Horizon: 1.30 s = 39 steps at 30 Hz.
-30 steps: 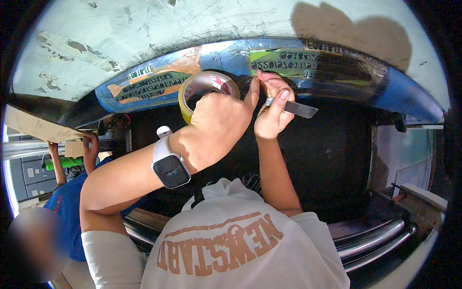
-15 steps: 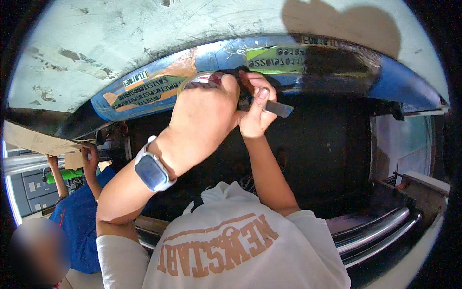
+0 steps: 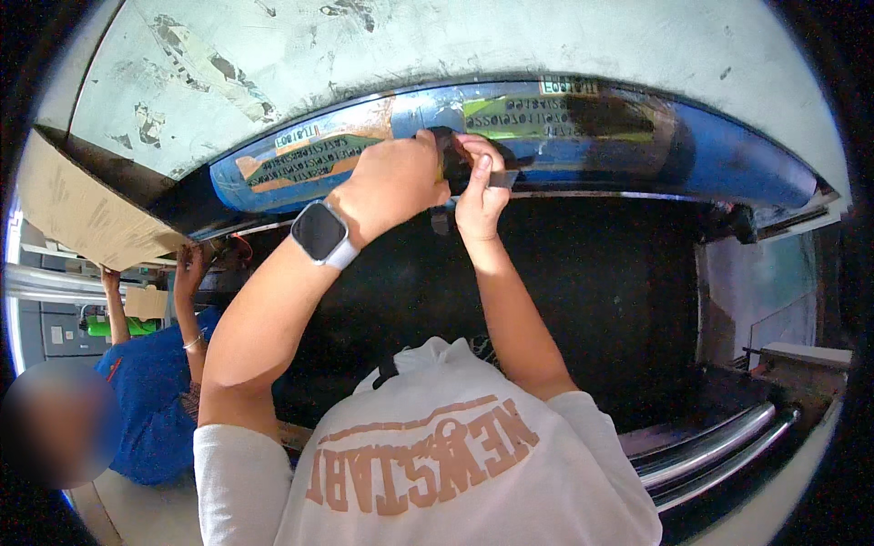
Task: The person uses a measuring tape to measure a section on a machine, then applies pieces of yellow adhesive tape to specific points on that section using a knife to cut the tape.
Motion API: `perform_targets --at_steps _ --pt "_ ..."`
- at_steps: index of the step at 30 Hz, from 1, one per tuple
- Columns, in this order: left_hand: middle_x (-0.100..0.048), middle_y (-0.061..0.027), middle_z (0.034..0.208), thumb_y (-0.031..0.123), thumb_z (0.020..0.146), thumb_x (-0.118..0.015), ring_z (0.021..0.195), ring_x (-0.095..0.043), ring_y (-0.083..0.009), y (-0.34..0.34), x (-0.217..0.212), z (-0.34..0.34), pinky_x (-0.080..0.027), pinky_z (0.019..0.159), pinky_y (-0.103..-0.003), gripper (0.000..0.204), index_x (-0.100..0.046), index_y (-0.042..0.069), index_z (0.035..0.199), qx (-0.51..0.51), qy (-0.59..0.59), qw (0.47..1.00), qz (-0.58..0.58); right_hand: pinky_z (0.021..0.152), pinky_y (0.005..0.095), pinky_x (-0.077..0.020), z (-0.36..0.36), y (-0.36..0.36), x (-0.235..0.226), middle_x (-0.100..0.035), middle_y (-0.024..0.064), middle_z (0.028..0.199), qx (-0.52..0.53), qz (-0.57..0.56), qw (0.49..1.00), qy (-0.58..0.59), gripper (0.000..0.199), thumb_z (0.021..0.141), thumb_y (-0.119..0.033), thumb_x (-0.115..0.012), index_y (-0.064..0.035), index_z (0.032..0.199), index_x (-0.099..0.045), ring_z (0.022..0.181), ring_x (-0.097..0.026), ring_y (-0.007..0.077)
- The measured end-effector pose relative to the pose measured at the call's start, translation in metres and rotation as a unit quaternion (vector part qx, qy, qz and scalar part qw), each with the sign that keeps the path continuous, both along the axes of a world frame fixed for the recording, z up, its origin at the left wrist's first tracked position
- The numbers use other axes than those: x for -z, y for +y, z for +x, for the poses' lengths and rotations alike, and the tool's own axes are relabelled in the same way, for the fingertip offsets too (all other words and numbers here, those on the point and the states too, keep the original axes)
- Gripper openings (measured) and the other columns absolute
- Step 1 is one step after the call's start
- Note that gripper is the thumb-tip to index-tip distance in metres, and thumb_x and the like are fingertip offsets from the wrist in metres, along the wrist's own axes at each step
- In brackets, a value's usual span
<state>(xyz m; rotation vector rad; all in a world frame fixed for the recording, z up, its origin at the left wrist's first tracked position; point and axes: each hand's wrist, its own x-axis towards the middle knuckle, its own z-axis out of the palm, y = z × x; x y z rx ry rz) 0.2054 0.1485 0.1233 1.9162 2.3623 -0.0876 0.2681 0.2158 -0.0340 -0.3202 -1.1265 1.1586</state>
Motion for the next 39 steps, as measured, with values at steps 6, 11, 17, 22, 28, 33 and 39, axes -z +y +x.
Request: perform_targets --at_steps 6,11,17,22,28,33,39 --pt "-0.064 -0.0280 0.082 0.031 0.075 -0.064 0.080 -0.064 -0.0434 0.003 0.002 -0.003 -0.052 0.071 -0.050 0.050 -0.053 -0.008 0.103 -0.012 -0.013 1.000 -0.015 0.090 0.0329 -0.0462 0.015 0.000 -0.011 -0.064 0.0127 0.105 -0.043 -0.016 0.996 -0.081 0.029 0.101 -0.019 -0.039 0.0018 0.102 -0.059 0.099 -0.061 0.0217" --pt "-0.065 -0.0265 0.084 0.031 0.074 -0.065 0.081 -0.064 -0.0424 0.004 0.001 -0.013 -0.052 0.072 -0.049 0.049 -0.053 -0.004 0.105 -0.014 -0.001 1.000 -0.023 0.091 0.0333 -0.0474 0.015 0.005 -0.012 -0.064 0.0124 0.105 -0.097 -0.032 0.994 -0.029 0.029 0.101 -0.020 -0.038 0.0020 0.103 -0.057 0.100 -0.061 0.0205" --pt "-0.065 -0.0250 0.085 0.029 0.074 -0.065 0.084 -0.064 -0.0407 -0.001 0.005 -0.017 -0.051 0.073 -0.048 0.048 -0.053 -0.003 0.107 -0.026 -0.016 0.999 -0.024 0.075 0.0298 -0.0500 0.039 0.000 -0.021 -0.065 0.0091 0.095 -0.131 -0.033 0.977 -0.166 0.028 0.101 -0.021 -0.040 0.0004 0.097 -0.057 0.083 -0.062 0.0168" --pt "-0.064 -0.0255 0.091 0.028 0.074 -0.064 0.089 -0.062 -0.0412 0.003 -0.001 -0.014 -0.050 0.077 -0.048 0.048 -0.054 -0.003 0.109 -0.042 -0.060 0.997 -0.040 0.068 0.0417 -0.0473 0.092 -0.008 -0.028 -0.061 0.0166 0.082 -0.092 0.000 0.892 -0.444 0.021 0.097 -0.020 -0.050 -0.0003 0.098 -0.043 0.076 -0.063 0.0318" --pt "-0.064 -0.0273 0.094 0.025 0.075 -0.062 0.090 -0.062 -0.0413 0.001 0.001 -0.018 -0.050 0.080 -0.047 0.048 -0.053 -0.006 0.112 -0.041 -0.073 0.996 -0.037 0.072 0.0472 -0.0447 0.089 -0.014 -0.073 -0.059 0.0287 0.084 -0.137 0.034 0.809 -0.570 0.030 0.099 -0.026 -0.042 0.0032 0.098 -0.048 0.086 -0.056 0.0472" --pt "-0.064 -0.0273 0.093 0.024 0.076 -0.061 0.089 -0.063 -0.0416 0.000 -0.001 -0.017 -0.050 0.080 -0.046 0.048 -0.052 -0.007 0.112 -0.041 -0.075 0.996 -0.028 0.070 0.0510 -0.0437 0.070 -0.008 -0.071 -0.058 0.0302 0.081 -0.151 0.064 0.768 -0.620 0.030 0.097 -0.022 -0.043 0.0050 0.088 -0.052 0.083 -0.055 0.0486" --pt "-0.065 -0.0266 0.090 0.023 0.075 -0.062 0.088 -0.063 -0.0418 0.003 -0.001 -0.015 -0.051 0.079 -0.047 0.047 -0.052 -0.006 0.111 -0.042 -0.068 0.996 -0.033 0.059 0.0419 -0.0439 0.059 -0.001 -0.056 -0.056 0.0183 0.066 -0.216 0.052 0.766 -0.603 0.030 0.096 -0.020 -0.044 0.0038 0.080 -0.052 0.062 -0.058 0.0331"
